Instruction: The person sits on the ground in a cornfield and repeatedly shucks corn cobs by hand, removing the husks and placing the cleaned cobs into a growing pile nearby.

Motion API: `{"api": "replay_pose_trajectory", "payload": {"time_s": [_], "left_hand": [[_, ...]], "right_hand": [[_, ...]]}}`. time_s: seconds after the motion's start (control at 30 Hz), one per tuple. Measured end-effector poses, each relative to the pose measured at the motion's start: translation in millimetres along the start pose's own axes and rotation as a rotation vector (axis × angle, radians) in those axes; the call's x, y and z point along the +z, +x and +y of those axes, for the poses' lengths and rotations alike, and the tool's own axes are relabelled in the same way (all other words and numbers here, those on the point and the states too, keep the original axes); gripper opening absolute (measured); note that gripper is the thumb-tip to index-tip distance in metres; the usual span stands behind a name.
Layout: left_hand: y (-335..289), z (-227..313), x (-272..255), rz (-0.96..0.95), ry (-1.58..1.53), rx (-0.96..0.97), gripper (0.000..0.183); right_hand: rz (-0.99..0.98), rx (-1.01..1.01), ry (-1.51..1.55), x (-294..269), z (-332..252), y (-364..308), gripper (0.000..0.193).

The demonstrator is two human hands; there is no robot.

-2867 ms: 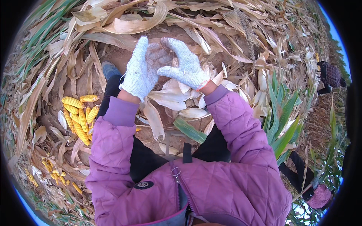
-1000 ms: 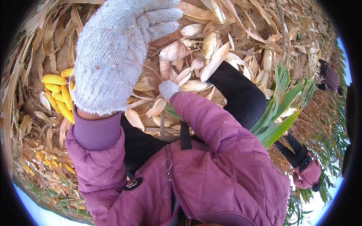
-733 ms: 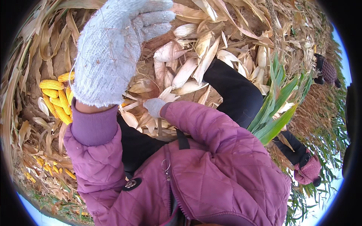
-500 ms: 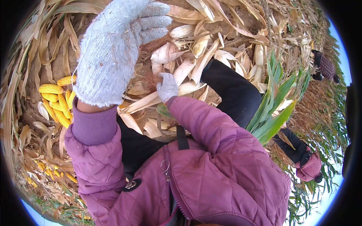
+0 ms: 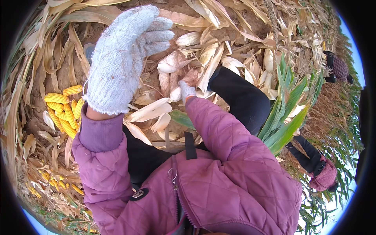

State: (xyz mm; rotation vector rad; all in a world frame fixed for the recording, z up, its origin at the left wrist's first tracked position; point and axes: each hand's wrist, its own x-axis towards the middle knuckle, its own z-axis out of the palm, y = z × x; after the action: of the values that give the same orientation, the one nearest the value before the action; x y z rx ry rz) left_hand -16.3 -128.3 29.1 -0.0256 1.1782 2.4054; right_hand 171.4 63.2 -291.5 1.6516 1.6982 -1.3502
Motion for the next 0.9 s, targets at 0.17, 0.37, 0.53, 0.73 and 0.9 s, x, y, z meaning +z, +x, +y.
{"api": "replay_pose_trajectory", "payload": {"time_s": [0.17,0.37,0.53,0.73,0.9], "left_hand": [[3,-4,-5,0.063,0.155,-0.010,0.035],[8,-28,-34,0.258,0.502,0.017,0.037],[-38,-25,-15,0.297,0.585,0.019,0.063],[-76,-76,-2,0.183,0.087,0.008,0.049],[-84,-86,1,0.239,0.302,0.117,0.047]], "right_hand": [[-0.422,0.209,0.531,40,10,-95,0.063],[-0.420,-0.618,-0.081,10,-19,-145,0.061],[-0.431,-0.865,-0.223,-55,-88,-213,0.075],[-0.336,-1.137,-0.155,-82,-99,-246,0.068],[-0.300,-1.242,0.159,-94,-126,-267,0.053]]}}
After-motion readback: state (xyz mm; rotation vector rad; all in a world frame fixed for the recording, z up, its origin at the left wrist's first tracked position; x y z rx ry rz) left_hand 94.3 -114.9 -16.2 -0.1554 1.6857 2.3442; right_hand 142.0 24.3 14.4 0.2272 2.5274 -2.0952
